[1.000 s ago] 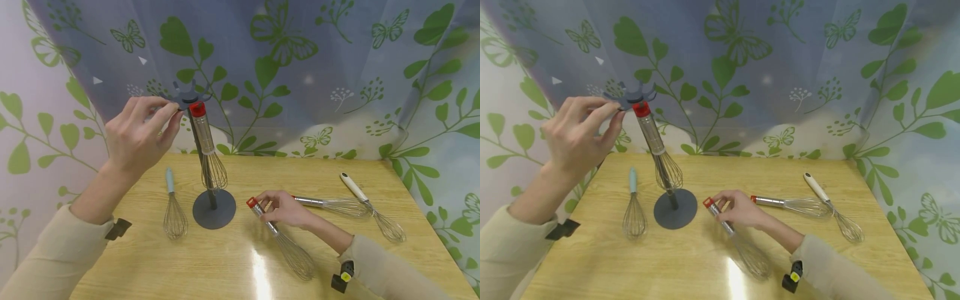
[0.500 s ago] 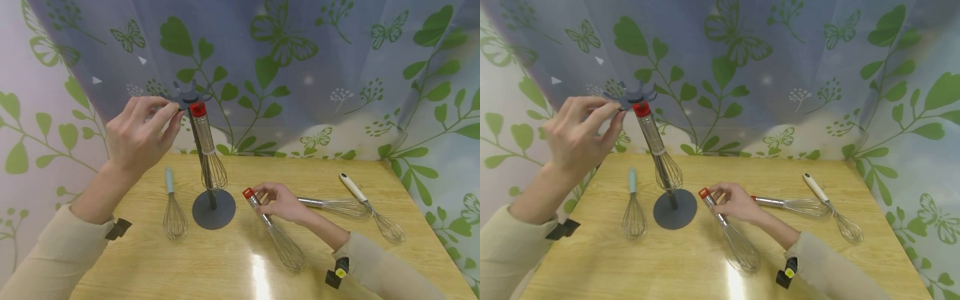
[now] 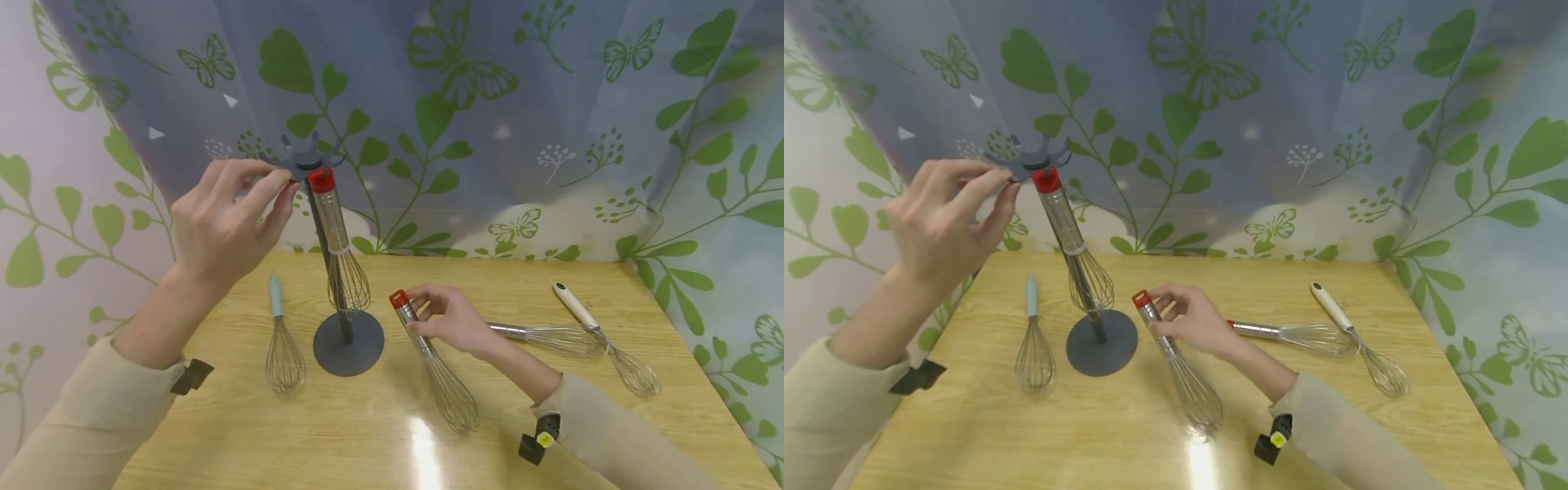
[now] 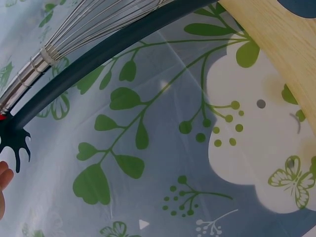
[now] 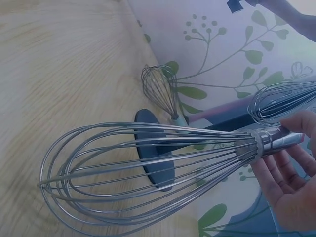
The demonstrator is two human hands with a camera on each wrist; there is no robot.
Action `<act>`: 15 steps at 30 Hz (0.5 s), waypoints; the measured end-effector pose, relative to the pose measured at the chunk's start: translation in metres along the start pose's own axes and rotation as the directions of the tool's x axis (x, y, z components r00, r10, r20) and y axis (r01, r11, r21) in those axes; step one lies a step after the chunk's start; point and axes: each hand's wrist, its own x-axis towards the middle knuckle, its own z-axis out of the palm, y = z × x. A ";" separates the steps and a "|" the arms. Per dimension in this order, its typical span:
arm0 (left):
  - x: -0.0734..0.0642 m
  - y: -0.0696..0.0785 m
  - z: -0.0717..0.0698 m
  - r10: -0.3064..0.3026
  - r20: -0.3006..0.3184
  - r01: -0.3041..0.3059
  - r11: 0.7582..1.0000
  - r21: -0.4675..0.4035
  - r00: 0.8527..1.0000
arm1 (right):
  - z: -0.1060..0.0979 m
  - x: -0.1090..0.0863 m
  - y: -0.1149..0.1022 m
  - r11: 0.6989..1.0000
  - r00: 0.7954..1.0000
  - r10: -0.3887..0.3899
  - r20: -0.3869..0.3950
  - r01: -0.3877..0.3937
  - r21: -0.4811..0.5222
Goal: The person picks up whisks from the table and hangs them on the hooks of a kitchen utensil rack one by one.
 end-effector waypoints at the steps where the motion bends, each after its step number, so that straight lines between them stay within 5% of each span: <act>1: 0.000 0.000 0.000 -0.001 0.000 0.001 1.000 -0.001 1.000 | 0.000 0.000 -0.001 1.000 1.000 -0.003 -0.004 0.003 0.002; 15: 0.000 0.000 0.001 -0.009 -0.017 0.009 1.000 -0.001 1.000 | 0.007 0.010 -0.014 0.998 0.995 -0.059 -0.080 0.060 0.010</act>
